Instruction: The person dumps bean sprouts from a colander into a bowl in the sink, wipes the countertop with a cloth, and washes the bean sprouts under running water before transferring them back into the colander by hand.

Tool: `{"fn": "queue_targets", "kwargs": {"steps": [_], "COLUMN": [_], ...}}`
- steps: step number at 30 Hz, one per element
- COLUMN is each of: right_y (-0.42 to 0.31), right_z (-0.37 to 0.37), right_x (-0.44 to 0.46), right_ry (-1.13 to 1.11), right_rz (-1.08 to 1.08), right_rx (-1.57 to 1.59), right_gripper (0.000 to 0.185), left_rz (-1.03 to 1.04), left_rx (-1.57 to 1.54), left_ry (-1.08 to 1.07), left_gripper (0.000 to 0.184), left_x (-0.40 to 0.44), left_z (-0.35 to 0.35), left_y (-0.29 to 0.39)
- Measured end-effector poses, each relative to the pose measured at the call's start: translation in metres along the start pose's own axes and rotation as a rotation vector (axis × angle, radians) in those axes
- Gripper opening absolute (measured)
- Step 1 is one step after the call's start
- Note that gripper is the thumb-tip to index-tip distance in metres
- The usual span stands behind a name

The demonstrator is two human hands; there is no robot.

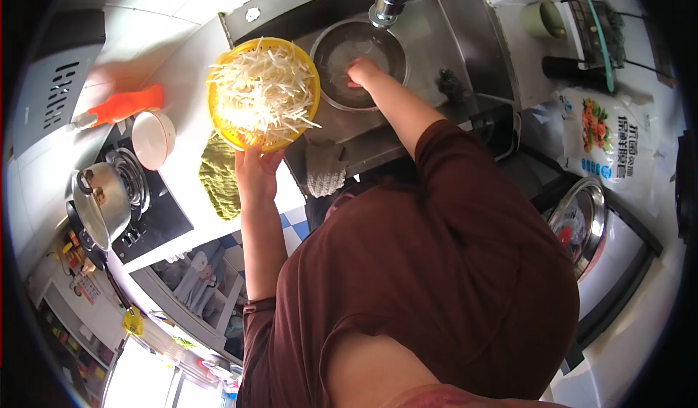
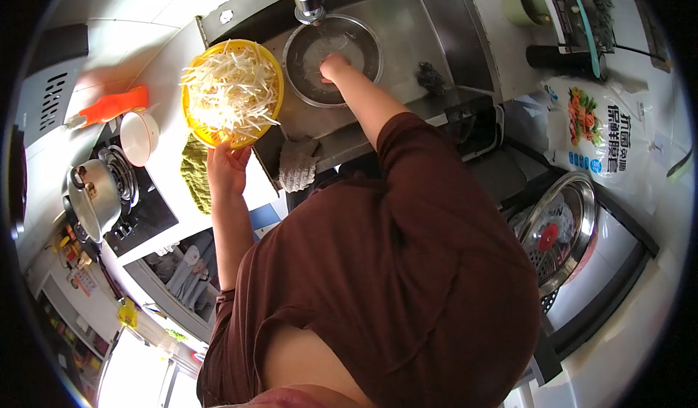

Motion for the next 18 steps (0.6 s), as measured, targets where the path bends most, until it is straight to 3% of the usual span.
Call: {"fn": "queue_targets", "kwargs": {"steps": [10,16,18], "right_y": [0.004,-0.036,-0.051], "right_z": [0.071,0.066,0.048], "right_x": [0.019,0.010,-0.007], "right_ry": [-0.058,-0.291,-0.310], "right_rz": [0.293,0.224,0.094], "right_rx": [1.003,1.156,0.979], "right_gripper": [0.011,0.012,0.012], "left_rz": [0.002,0.006,-0.002], "left_rx": [-0.014,-0.008,0.008], "left_ry": [0.025,0.030,0.017], "left_gripper": [0.050,0.052,0.051], "left_x": [0.001,0.000,0.001], "left_z": [-0.004,0.000,0.000], "left_y": [0.004,0.005,0.003]}}
Point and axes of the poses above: each hand's wrist, its own x-axis towards the middle knuckle, its own z-axis out of the palm, y = z × x, the point moved 10 cm from there along x, towards the middle knuckle
